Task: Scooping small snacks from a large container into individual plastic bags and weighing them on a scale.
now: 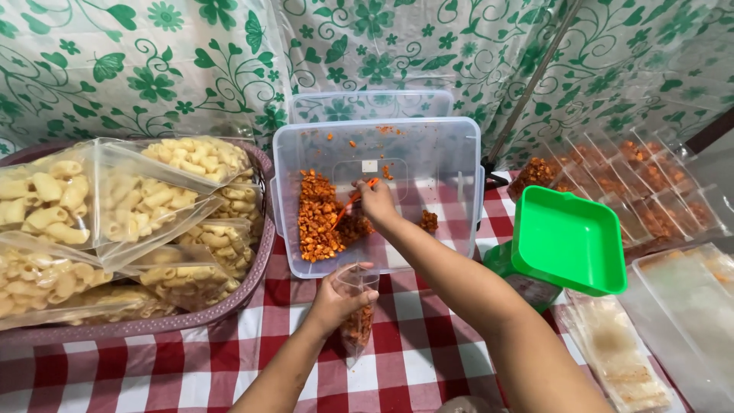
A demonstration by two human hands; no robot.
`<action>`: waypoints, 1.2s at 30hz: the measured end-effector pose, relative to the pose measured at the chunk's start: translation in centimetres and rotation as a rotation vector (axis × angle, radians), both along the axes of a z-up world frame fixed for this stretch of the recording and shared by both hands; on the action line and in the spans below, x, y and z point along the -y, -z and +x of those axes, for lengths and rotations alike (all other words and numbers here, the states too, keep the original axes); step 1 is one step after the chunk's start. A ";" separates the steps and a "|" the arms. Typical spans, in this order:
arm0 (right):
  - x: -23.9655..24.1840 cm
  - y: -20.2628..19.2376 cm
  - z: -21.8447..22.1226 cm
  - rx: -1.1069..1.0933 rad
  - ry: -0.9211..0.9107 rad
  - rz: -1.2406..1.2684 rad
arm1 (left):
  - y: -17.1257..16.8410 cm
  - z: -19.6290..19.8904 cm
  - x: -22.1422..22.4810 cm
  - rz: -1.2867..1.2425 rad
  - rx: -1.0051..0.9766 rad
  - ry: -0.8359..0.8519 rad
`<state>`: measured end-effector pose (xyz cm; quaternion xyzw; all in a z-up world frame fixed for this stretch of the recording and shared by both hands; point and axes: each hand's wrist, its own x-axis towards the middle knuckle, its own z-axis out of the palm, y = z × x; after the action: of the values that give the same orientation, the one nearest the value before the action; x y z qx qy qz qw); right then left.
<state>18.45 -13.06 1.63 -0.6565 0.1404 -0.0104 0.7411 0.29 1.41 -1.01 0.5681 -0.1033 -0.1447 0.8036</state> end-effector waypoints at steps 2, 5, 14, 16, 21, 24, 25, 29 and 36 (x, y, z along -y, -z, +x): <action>0.4 -2.2 -1.6 0.018 -0.002 -0.030 | -0.7 -0.5 0.3 -0.018 -0.010 0.015; 1.1 -2.8 -1.6 0.044 -0.013 -0.024 | -0.7 -1.2 0.6 -0.038 -0.014 0.029; 3.8 -4.8 -1.6 0.071 0.012 0.106 | -1.9 -1.3 0.1 0.003 0.005 0.030; 4.4 -5.6 -1.8 0.081 0.022 0.084 | -2.8 -1.3 -0.3 0.024 0.004 0.046; 5.6 -6.7 -2.7 0.177 0.043 0.028 | -4.6 -1.6 -1.4 0.090 0.003 0.110; 6.1 -8.0 -3.8 0.211 0.041 0.009 | -8.4 -3.1 -1.7 0.141 0.051 0.149; 6.2 -8.9 -4.4 0.214 0.039 0.011 | -8.9 -3.3 -1.9 0.143 0.054 0.147; 7.2 -11.3 -5.6 0.363 0.072 -0.025 | -12.3 -2.8 -1.8 0.032 0.222 0.166; 9.0 -14.5 -6.6 0.630 0.210 -0.106 | -19.6 0.5 -0.4 -0.053 0.622 -0.132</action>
<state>11.86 -22.09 16.14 -0.6405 -0.0296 -0.2967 0.7077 0.81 1.82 18.60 0.5694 -0.3108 0.0910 0.7555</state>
